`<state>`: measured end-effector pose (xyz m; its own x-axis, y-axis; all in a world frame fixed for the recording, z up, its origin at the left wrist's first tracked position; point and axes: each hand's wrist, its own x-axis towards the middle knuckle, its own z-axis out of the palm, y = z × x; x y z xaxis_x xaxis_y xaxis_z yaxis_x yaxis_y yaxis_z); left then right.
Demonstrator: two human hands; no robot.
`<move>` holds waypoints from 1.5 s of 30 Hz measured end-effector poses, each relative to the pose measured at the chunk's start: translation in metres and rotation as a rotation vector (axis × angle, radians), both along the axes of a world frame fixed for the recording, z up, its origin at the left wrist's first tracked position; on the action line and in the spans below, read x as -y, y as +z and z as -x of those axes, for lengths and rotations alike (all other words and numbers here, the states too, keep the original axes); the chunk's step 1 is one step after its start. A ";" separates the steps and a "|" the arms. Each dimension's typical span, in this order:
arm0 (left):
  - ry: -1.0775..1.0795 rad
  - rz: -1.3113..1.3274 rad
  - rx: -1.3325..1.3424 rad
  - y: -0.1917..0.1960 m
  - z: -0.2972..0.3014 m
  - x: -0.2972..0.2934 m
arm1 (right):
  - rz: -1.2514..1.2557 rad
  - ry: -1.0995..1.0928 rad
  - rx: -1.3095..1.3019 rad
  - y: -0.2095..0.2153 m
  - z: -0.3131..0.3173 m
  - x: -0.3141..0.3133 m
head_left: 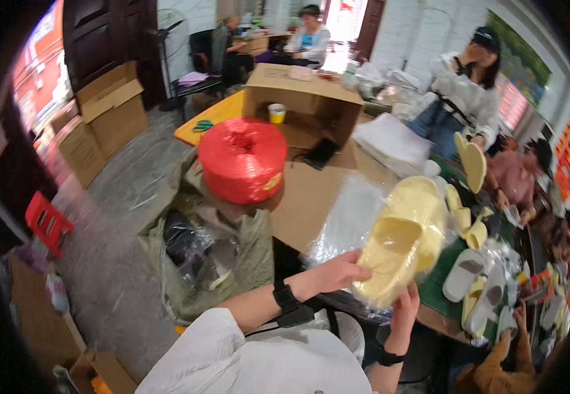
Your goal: Packing pairs of sandals into plastic bags in a shoe manufacturing environment.
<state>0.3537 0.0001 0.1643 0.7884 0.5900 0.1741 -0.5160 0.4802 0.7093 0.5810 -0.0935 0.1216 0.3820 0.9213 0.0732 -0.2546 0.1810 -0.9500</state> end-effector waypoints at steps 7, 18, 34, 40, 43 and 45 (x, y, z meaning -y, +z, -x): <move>0.347 -0.138 -0.223 -0.006 0.033 0.030 | -0.221 -0.081 0.226 0.016 0.060 0.006; 0.724 -0.036 -0.402 0.003 0.272 0.087 | -0.222 0.869 0.811 0.059 0.146 -0.003; 0.340 -0.594 -1.782 0.025 0.361 0.095 | -0.552 0.910 1.144 -0.004 0.233 -0.034; 0.134 -0.934 -2.034 -0.018 0.278 0.031 | -0.468 0.617 0.613 0.023 0.221 -0.035; 0.054 -1.119 -1.947 -0.109 0.263 0.005 | -0.489 0.682 0.553 0.024 0.225 -0.030; 0.096 -1.093 -1.948 -0.110 0.265 -0.021 | -0.482 0.760 0.495 0.019 0.224 -0.029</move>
<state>0.0886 0.0215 0.0545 0.3304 0.8733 -0.3579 0.9438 -0.3100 0.1147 0.3572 -0.0642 0.1402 -0.4635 0.7379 0.4906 -0.0603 0.5261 -0.8483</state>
